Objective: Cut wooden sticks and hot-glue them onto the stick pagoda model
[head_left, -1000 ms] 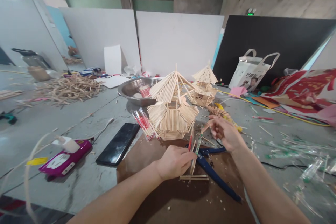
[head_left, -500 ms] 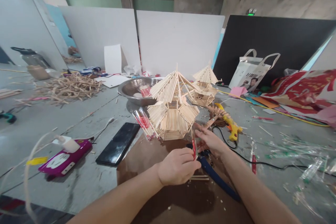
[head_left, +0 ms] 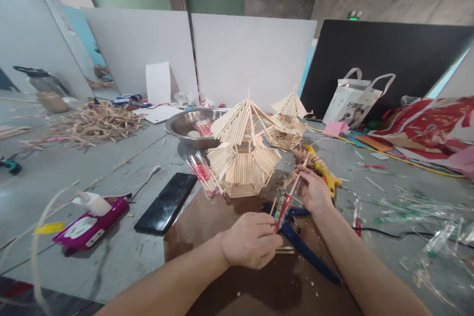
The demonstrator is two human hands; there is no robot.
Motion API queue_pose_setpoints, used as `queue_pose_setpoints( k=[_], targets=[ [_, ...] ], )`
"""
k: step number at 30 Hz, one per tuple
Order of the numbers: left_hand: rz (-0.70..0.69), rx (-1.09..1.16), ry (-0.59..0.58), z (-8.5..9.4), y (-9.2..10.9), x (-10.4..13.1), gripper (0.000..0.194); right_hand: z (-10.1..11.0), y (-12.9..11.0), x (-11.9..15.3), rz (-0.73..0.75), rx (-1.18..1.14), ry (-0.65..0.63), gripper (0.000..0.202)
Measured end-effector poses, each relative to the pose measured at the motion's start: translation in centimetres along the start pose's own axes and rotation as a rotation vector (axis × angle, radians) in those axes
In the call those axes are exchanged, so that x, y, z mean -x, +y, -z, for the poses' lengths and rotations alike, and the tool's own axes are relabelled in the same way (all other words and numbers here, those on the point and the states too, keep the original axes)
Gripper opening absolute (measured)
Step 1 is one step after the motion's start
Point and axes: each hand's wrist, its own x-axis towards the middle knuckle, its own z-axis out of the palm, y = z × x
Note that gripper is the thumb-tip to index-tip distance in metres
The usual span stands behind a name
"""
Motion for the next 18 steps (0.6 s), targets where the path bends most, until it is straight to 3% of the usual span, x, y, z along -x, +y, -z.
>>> queue_pose_setpoints(
  k=[3, 7, 9, 11, 15, 18],
  targets=[
    [0.214, -0.125, -0.135, 0.0, -0.7, 0.2, 0.018, 0.6, -1.4, -0.6, 0.187, -0.019, 0.085, 0.017],
    [0.725, -0.302, -0.437, -0.1, -2.2, 0.5, 0.019, 1.0, -3.2, -0.4, 0.402, -0.047, 0.147, 0.019],
    [0.856, -0.318, -0.556, 0.0, -2.8, 0.6, 0.021, 0.9, -3.8, -0.1, 0.478, -0.045, 0.156, 0.021],
    [0.895, -0.283, -0.619, 0.1, -3.0, 0.7, 0.021, 0.7, -3.9, 0.2, 0.526, -0.020, 0.138, 0.021],
    [0.904, -0.228, -0.602, 1.1, -2.8, 0.2, 0.020, 0.0, -3.5, 1.1, 0.557, 0.062, 0.030, 0.019],
    [0.908, -0.222, -0.422, 2.5, -2.5, -0.8, 0.025, -0.6, -3.0, 2.1, 0.521, 0.171, -0.075, 0.018]
  ],
)
